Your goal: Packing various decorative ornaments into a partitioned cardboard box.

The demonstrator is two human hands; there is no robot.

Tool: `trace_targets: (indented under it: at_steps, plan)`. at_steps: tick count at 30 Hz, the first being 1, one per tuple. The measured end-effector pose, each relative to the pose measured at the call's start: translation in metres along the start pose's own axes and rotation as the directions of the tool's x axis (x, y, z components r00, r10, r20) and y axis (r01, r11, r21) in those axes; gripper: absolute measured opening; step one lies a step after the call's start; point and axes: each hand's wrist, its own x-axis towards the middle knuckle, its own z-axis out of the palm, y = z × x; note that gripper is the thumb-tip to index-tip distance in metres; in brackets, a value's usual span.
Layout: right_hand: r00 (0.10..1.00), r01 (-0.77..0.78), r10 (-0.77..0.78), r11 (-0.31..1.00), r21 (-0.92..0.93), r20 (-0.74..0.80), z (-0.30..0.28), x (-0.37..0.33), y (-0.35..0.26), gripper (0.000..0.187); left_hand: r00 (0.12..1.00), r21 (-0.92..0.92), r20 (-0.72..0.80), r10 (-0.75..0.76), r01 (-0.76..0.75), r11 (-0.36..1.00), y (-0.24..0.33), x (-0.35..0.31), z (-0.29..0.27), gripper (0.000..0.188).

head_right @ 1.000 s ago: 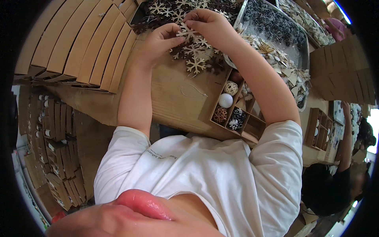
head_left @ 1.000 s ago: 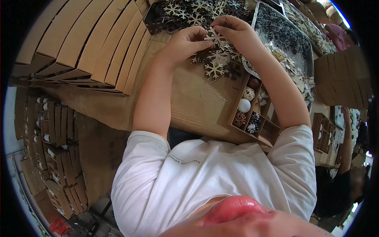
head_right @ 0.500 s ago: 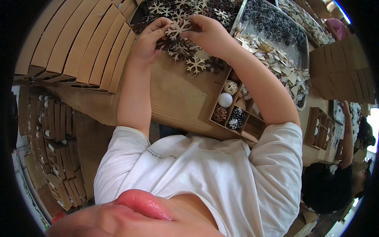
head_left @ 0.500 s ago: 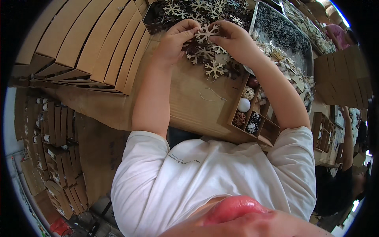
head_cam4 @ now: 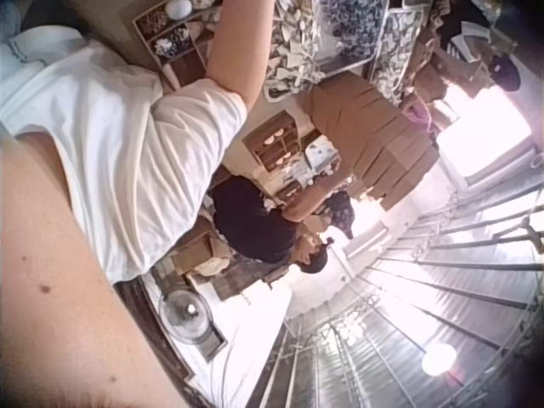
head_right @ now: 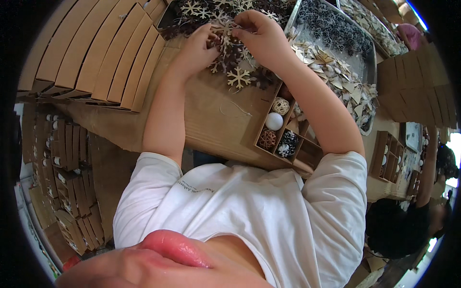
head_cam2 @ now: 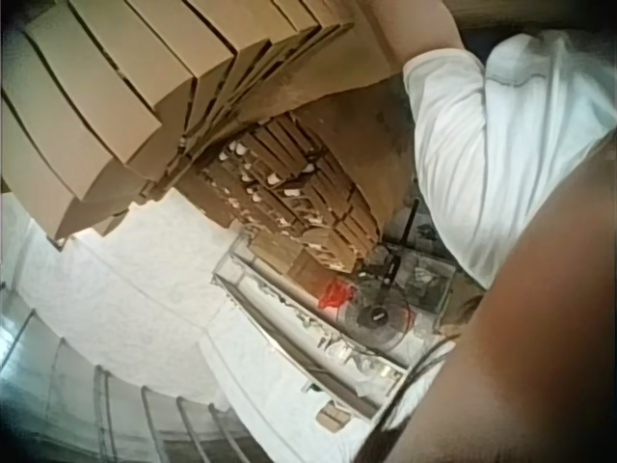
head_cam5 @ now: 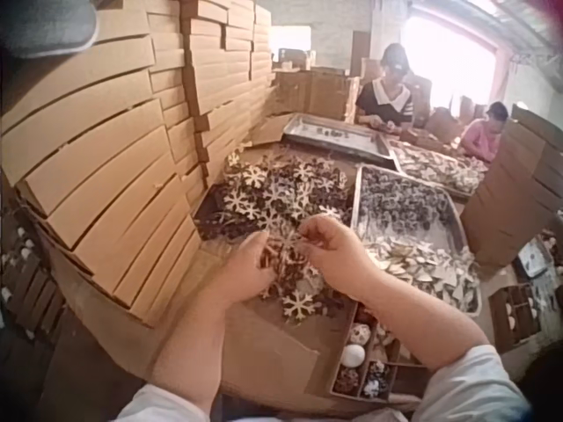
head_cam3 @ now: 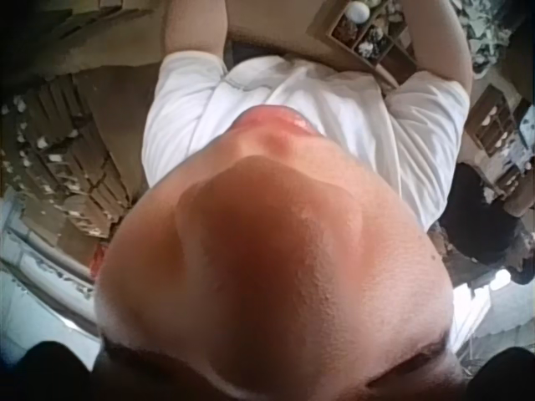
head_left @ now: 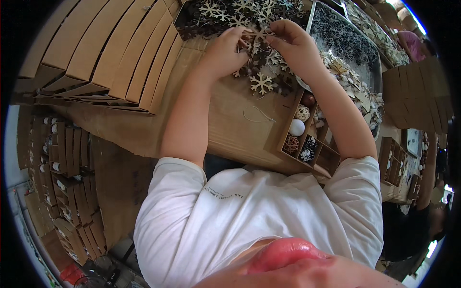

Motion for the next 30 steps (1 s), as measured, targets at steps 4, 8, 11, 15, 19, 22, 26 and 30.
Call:
trace_targets:
  at_steps: [4,8,11,15,19,22,26,30]
  plan:
    - [1.0,0.0,-0.001,0.998,-0.057,-0.014,0.001,0.0,0.005,0.026,0.998,-0.472,0.039,0.039,-0.016,0.882,0.006,0.0,-0.005,0.025]
    - [0.995,-0.087,0.087,0.996,-0.011,0.043,0.004,0.0,0.002,0.031,0.999,-0.183,-0.032,0.042,-0.047,0.982,0.003,0.001,-0.006,0.016]
    - [0.988,-0.143,0.142,0.99,0.02,0.053,0.011,-0.003,0.004,0.038,0.973,-0.412,-0.21,0.098,-0.179,0.894,-0.006,0.007,-0.004,0.015]
    - [0.951,-0.216,0.241,0.966,-0.141,0.196,0.014,-0.006,-0.001,0.045,0.982,-0.757,-0.092,-0.167,0.04,0.652,-0.004,0.004,-0.009,0.016]
    - [0.92,-0.317,0.317,0.948,-0.041,0.231,0.012,-0.003,-0.001,0.033,0.986,-0.808,-0.066,-0.152,0.036,0.589,0.0,0.004,-0.007,0.016]
    - [0.913,-0.345,0.328,0.938,0.032,0.241,0.007,-0.002,0.006,0.026,0.982,-0.827,-0.087,-0.167,0.022,0.562,-0.007,0.006,-0.011,0.015]
    - [0.933,-0.305,0.286,0.951,0.057,0.216,-0.005,-0.002,0.003,0.023,0.94,-0.849,-0.153,-0.304,0.032,0.527,-0.002,0.006,-0.012,0.012]
    - [0.903,-0.313,0.32,0.947,-0.072,0.286,-0.018,-0.001,-0.014,0.022,0.934,-0.823,-0.185,-0.305,0.023,0.568,-0.005,0.006,-0.014,0.012]
